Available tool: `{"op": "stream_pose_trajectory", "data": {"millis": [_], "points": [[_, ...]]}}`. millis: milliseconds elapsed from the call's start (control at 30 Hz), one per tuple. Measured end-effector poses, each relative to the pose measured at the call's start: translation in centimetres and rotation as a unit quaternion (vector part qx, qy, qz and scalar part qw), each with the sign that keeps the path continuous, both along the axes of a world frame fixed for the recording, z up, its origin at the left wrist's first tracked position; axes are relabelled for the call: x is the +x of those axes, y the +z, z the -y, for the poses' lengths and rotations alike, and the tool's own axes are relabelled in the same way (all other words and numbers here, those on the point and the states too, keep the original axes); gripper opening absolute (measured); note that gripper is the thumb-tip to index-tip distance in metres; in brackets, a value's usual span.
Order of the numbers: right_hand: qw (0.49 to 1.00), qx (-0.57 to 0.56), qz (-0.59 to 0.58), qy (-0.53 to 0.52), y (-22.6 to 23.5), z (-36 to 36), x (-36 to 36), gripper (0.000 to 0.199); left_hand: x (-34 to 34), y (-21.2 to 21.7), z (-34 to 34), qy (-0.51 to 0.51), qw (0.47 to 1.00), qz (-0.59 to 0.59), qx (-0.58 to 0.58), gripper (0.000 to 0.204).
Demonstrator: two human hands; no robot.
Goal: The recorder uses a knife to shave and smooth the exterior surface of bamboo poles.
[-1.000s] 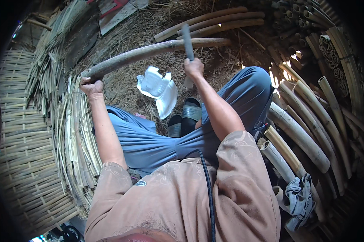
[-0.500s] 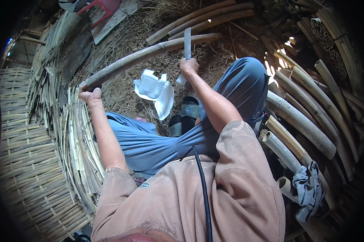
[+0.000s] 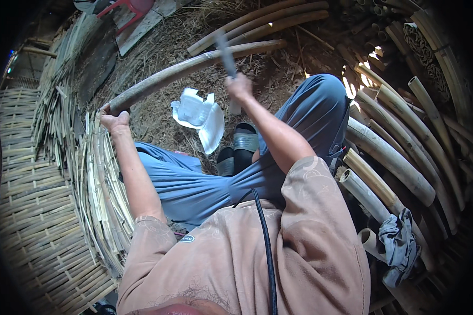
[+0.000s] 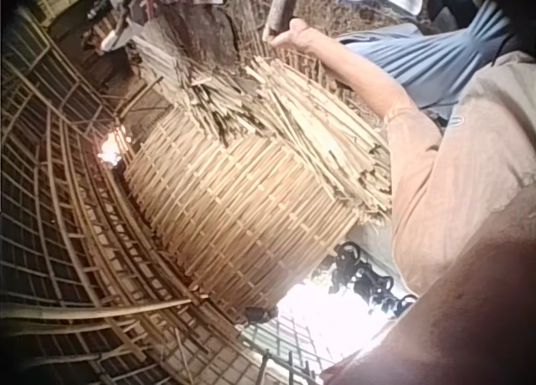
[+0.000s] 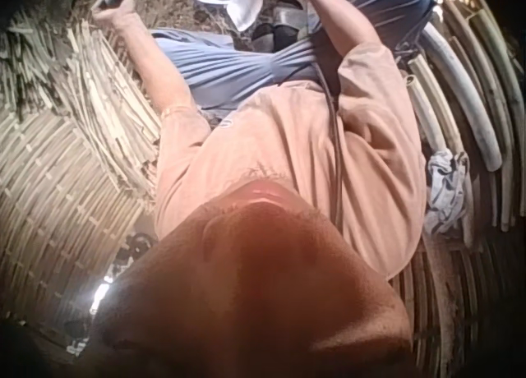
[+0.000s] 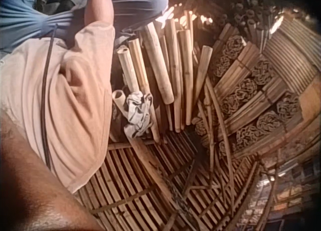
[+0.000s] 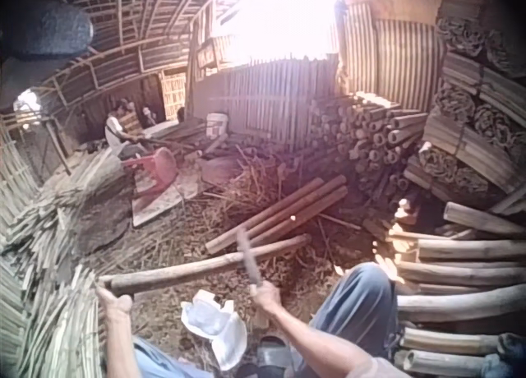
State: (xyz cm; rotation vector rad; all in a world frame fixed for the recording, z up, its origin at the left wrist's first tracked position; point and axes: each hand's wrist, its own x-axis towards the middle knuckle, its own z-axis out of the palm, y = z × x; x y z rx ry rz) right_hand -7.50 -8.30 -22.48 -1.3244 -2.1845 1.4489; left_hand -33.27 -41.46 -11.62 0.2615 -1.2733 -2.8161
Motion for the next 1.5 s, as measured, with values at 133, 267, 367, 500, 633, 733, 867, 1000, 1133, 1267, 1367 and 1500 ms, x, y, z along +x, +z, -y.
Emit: {"op": "stream_pose_trajectory", "data": {"millis": [133,267,367,500,633,733,867,1000,1133,1267,1367,1500], "points": [[0.989,0.124,-0.021,0.079,-1.3,0.5,0.1,0.042,-0.3,0.2,0.1,-0.002,1.000,0.013,-0.017,0.012],[0.999,0.040,0.027,-0.016,-0.7,-1.2,0.1,0.042,-0.2,-0.1,0.3,-0.018,0.999,0.028,-0.011,0.012],[0.996,-0.013,0.041,-0.073,0.0,-0.5,-0.2,0.047,-0.2,-0.4,-0.1,-0.008,1.000,0.016,-0.002,0.011],[0.973,0.072,-0.086,0.204,0.3,2.4,-0.2,0.038,0.0,-0.4,-0.3,-0.003,1.000,0.019,-0.008,0.011],[0.991,-0.019,-0.038,0.130,0.8,0.9,-0.1,0.040,0.7,-0.2,0.1,-0.006,0.999,0.040,-0.023,0.012],[0.997,0.034,0.062,0.015,0.9,-0.6,0.0,0.044,1.1,0.0,0.0,0.008,0.996,0.093,-0.006,0.014],[0.999,0.003,0.032,-0.017,0.3,0.7,0.1,0.042,0.7,0.1,-1.2,0.052,0.998,0.031,-0.028,0.015],[0.974,0.085,-0.061,0.199,0.0,1.5,0.4,0.041,0.3,-0.1,-0.8,0.034,0.999,0.035,-0.020,0.017],[0.999,0.000,0.048,-0.003,0.9,-0.3,0.4,0.041,1.4,0.2,-0.6,0.046,0.996,0.048,-0.053,0.022],[1.000,0.024,0.019,0.001,0.9,0.4,0.2,0.046,2.7,1.3,-2.2,0.146,0.982,0.053,-0.105,0.040],[0.986,0.080,-0.054,0.138,0.0,1.1,0.3,0.044,2.8,2.5,-2.5,0.164,0.979,0.053,-0.110,0.049],[0.995,0.080,-0.005,0.052,-0.9,-1.4,0.5,0.043,3.0,2.3,-2.3,0.162,0.973,0.088,-0.139,0.051]]}}
